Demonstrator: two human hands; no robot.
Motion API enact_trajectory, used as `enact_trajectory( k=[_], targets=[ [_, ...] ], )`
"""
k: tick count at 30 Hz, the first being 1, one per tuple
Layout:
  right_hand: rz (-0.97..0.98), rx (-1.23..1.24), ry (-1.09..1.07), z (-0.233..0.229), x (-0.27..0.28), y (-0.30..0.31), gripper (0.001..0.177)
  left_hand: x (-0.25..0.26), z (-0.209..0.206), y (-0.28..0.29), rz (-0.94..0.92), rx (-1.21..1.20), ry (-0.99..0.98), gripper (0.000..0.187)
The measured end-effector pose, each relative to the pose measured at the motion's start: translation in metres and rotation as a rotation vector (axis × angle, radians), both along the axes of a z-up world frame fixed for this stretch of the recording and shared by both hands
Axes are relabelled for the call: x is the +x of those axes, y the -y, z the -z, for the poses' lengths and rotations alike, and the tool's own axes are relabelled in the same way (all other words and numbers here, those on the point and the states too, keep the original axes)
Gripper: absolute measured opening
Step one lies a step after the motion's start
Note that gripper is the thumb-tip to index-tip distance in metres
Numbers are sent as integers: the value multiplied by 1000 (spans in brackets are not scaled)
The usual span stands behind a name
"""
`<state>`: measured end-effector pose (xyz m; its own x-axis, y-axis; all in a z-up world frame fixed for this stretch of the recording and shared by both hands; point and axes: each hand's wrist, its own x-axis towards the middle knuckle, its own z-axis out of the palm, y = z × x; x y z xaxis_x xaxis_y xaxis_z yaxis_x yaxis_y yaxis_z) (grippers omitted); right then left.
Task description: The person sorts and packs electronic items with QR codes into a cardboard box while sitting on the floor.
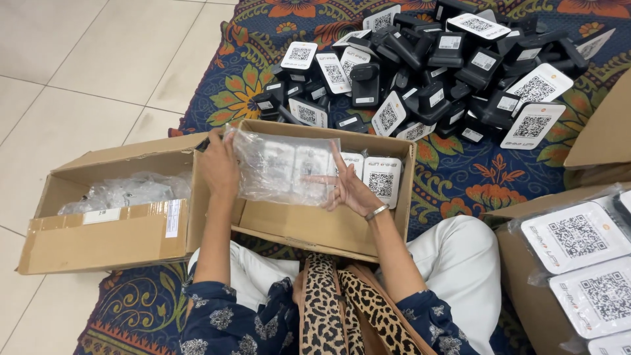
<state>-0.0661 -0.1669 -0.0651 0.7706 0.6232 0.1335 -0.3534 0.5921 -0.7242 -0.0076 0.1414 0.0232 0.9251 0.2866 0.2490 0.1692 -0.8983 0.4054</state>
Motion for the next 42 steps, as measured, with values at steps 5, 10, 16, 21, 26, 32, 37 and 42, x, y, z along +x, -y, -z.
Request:
enact_trajectory(
  k=[5, 10, 16, 21, 26, 32, 37, 42],
  targets=[
    [18, -75, 0, -10, -2, -7, 110, -32, -6, 54, 256, 197, 508, 66],
    [94, -199, -13, 12, 0, -13, 102, -71, -9, 137, 602, -63, 268, 76],
    [351, -159, -17, 48, 6, -10, 98, -66, 46, 173, 618, 202, 129, 54],
    [372, -306, -34, -1, -2, -4, 93, -58, 40, 175, 646, 43, 48, 46],
    [485, -491, 28, -4, 18, 69, 69, -44, 27, 182, 628, -112, 101, 36],
    [992, -994, 274, -12, 102, 174, 38, -4, 12, 229, 719, -235, 284, 48],
    [822, -1844, 825, -13, 147, 221, 124, 17, 5, 272, 753, -253, 270, 52],
    [591, -2224, 1223, 44, 185, 253, 110, 19, 14, 291, 765, -208, 189, 41]
  ],
)
